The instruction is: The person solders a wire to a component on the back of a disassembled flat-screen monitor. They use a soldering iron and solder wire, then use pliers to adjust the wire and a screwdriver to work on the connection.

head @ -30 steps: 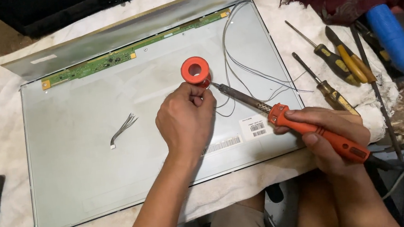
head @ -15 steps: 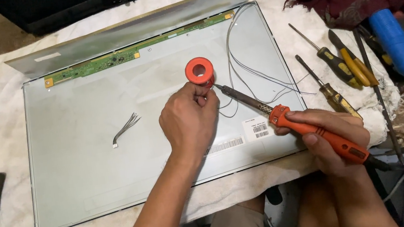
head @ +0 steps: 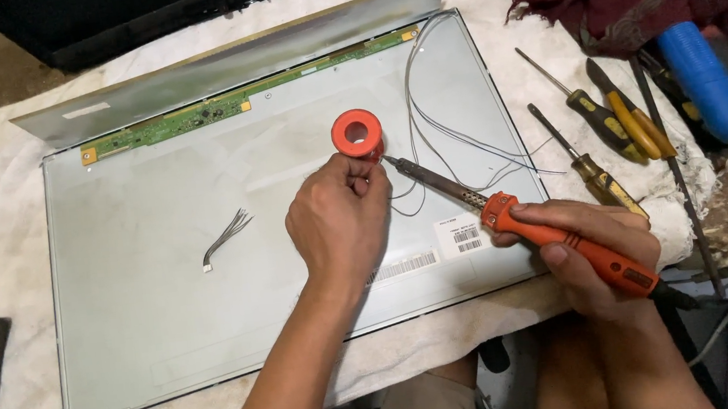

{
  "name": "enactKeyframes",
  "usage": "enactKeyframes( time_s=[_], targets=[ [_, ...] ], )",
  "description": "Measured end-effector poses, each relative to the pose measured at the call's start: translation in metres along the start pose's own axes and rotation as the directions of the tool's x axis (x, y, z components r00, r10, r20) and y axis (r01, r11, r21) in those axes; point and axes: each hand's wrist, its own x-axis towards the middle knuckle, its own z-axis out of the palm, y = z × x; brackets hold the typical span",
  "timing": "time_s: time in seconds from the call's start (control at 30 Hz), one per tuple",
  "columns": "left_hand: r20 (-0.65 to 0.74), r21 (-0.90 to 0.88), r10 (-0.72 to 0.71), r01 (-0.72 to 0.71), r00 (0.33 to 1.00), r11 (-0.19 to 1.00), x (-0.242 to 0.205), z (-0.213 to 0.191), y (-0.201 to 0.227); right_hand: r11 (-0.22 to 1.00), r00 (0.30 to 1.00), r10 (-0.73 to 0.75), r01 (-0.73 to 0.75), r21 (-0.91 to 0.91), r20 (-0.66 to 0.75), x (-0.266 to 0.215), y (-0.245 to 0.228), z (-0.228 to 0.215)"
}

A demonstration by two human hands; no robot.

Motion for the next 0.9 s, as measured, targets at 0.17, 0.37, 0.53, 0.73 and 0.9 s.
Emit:
enactKeyframes(
  time_s=[0.17,0.37,0.53,0.73,0.9],
  targets=[
    [-0.017,0.004,0.020,-0.020,1.000,1.000,-0.0003,0.0002,-0.0001,1.000,1.000,-0.001,0.001,-0.006,0.009,0.0009,-0.0020,0.0000],
    [-0.001,-0.002,0.009,-0.009,1.000,1.000,-0.0001,-0.0003,-0.0004,1.000,1.000,0.002,-0.002,-0.026,0.004,0.0005,-0.0022,-0.0003],
    [-0.016,-0.006,0.042,-0.042,0.999,0.999,-0.0002,-0.0003,-0.0011,0.999,1.000,0.002,-0.002,-0.036,-0.003,0.0012,-0.0030,-0.0001],
    [-0.040,0.002,0.061,-0.061,0.997,0.998,0.0001,0.0012,-0.0027,1.000,1.000,-0.005,0.005,-0.017,0.005,0.0004,-0.0006,-0.0005],
    [-0.019,0.004,0.046,-0.046,0.999,0.999,0.0007,0.0010,-0.0028,1.000,1.000,0.004,-0.004,-0.021,0.010,0.0023,-0.0039,0.0006]
  ],
)
